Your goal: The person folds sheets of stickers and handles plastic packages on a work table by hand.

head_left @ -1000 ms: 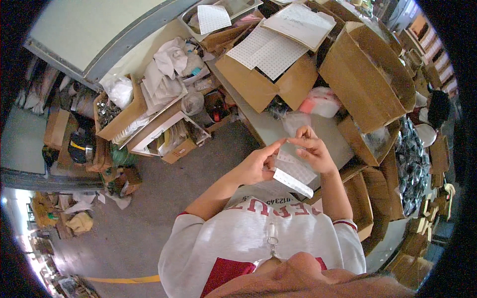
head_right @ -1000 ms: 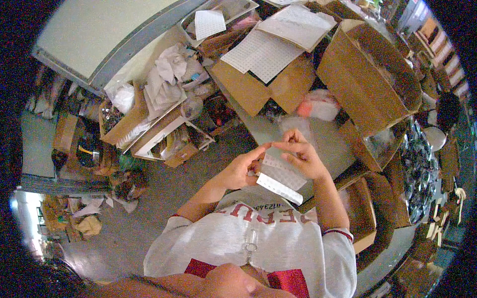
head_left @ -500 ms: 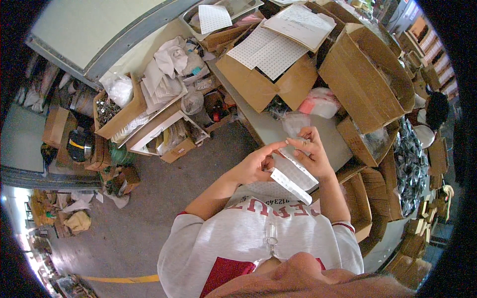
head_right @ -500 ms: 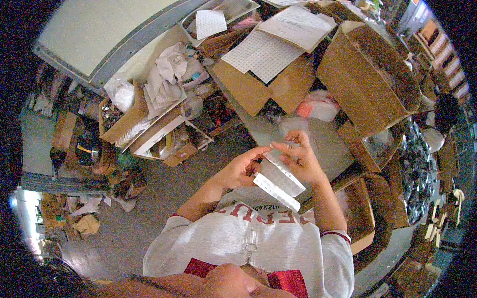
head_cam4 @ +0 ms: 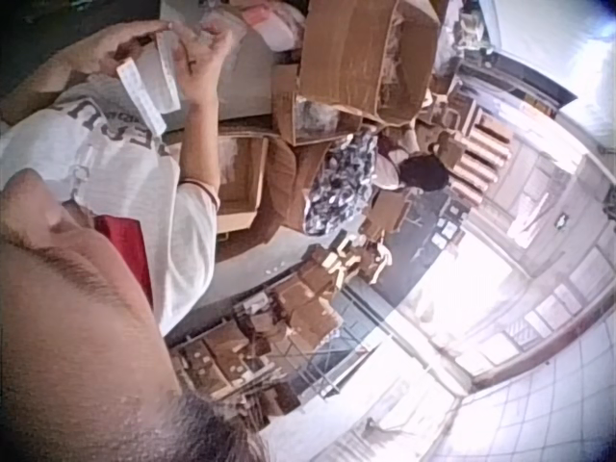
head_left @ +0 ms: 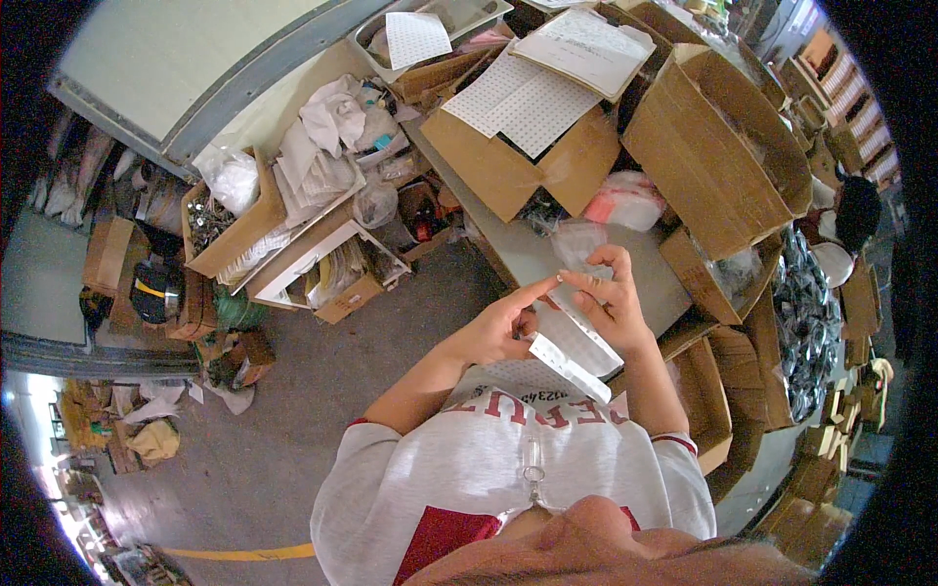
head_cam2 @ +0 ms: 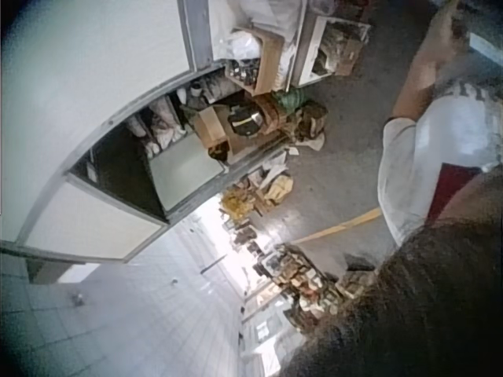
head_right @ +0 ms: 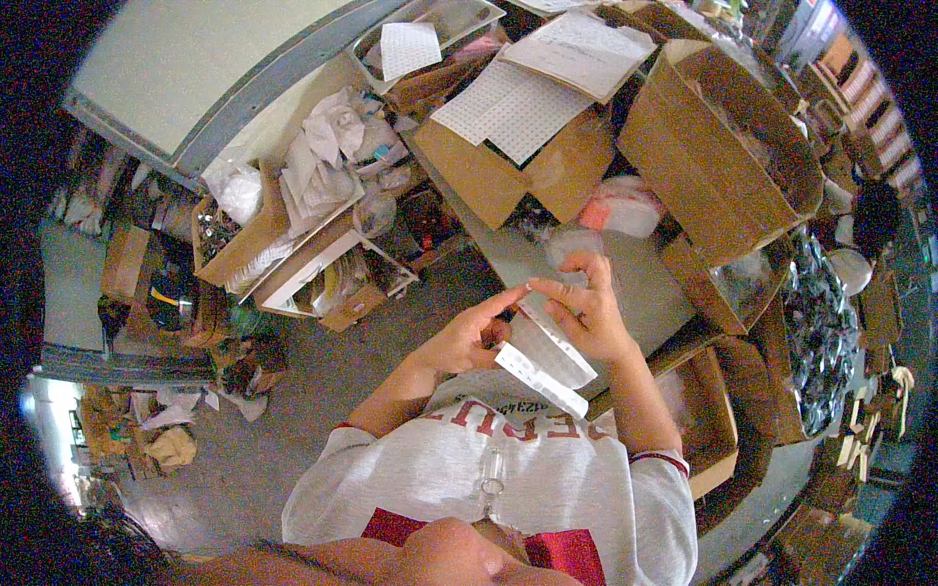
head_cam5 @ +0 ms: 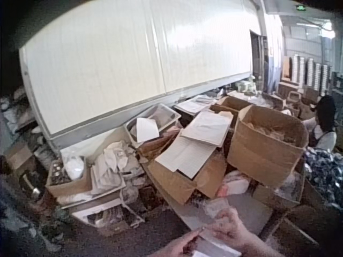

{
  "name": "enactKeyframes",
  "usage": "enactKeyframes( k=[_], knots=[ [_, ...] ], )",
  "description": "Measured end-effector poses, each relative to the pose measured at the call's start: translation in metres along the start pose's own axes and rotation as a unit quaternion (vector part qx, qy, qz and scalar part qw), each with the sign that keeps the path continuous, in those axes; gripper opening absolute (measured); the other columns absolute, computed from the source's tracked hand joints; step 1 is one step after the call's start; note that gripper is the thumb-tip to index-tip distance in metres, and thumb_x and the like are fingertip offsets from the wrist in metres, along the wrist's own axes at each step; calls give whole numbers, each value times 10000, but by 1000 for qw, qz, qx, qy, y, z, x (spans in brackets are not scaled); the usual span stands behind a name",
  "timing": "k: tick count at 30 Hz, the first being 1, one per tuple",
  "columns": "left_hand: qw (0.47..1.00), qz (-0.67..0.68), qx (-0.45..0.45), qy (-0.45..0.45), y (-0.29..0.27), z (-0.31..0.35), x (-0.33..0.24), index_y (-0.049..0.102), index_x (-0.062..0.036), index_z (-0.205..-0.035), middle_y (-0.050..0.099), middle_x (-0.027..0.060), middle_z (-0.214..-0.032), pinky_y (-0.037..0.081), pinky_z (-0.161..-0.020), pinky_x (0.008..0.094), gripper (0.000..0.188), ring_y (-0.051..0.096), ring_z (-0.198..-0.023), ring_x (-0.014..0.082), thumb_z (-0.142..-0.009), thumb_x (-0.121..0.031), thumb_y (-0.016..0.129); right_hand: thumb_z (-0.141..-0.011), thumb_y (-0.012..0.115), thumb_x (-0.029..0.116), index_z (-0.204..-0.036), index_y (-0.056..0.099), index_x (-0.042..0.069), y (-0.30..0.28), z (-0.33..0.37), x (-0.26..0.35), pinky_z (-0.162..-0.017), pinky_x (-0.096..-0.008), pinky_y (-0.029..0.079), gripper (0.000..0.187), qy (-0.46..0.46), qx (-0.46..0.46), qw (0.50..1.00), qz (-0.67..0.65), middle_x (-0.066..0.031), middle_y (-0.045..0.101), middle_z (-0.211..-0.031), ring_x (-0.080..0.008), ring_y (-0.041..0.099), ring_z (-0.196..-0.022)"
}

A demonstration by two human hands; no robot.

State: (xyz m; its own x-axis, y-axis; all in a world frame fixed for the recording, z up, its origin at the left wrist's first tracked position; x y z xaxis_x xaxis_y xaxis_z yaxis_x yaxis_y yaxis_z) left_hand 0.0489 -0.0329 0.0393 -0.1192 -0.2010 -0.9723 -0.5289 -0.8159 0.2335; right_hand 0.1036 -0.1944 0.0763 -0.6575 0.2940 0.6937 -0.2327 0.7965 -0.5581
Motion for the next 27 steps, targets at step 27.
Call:
enactKeyframes(
  k=[27],
  knots=[
    [987, -139, -44, 70, -4, -3, 7, 334, -128, -1410, 461, 48, -1133, 398, -618, 217, 862, 432, -678, 63, -667, 30, 741, -715, 665, 24, -800, 559, 63, -1, -10, -25, -921, -346, 308, 140, 63, 6, 997, -54, -106, 376, -1041, -261, 397, -1003]
  ],
)
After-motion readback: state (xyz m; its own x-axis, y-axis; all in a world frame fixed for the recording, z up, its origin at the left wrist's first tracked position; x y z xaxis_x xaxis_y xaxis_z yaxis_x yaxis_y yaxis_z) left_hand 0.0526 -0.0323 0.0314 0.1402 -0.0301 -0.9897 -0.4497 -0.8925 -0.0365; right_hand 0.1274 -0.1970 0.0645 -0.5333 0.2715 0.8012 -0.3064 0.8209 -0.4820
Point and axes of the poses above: each hand's wrist, its own z-axis away from the middle knuckle, its own y-axis out of the palm, x = y × z, the point moved 5 cm from there along -z, towards the middle knuckle
